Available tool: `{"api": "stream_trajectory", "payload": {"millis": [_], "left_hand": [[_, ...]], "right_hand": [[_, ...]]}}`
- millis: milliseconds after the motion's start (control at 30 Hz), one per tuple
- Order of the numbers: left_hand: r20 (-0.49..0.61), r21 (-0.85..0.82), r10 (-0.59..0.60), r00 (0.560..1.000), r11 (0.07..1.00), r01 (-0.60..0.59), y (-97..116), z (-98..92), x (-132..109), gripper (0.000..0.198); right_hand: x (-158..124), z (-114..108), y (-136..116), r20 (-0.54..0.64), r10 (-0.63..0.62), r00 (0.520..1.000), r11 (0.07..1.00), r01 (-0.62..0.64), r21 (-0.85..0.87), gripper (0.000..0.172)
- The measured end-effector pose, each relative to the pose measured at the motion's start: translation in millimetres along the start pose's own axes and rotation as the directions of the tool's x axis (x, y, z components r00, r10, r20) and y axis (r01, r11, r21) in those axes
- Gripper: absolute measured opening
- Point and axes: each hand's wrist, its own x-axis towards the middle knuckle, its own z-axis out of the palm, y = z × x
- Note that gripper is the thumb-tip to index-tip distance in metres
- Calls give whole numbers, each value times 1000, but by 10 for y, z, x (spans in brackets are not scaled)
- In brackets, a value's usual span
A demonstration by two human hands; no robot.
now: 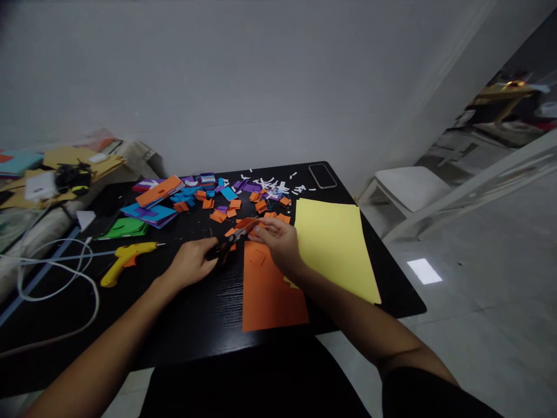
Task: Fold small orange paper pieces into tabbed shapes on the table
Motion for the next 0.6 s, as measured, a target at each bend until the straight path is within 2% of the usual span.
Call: {"api": "stream_trajectory", "payload": {"millis": [267, 400, 600], "left_hand": [[19, -53, -7, 1000, 999, 8, -23, 4, 4, 24], [4, -210, -33, 999, 977, 33, -11, -6, 10, 29], [-115, -423, -161, 980, 901, 98, -14, -2, 11, 38]], "right_hand": [[6, -1, 2, -27, 7, 1000, 1000, -7, -29, 31], [17, 5, 19, -38, 11, 999, 1000, -11, -15, 32], [15, -6, 42, 33, 57, 998, 998, -58, 38, 33]]}}
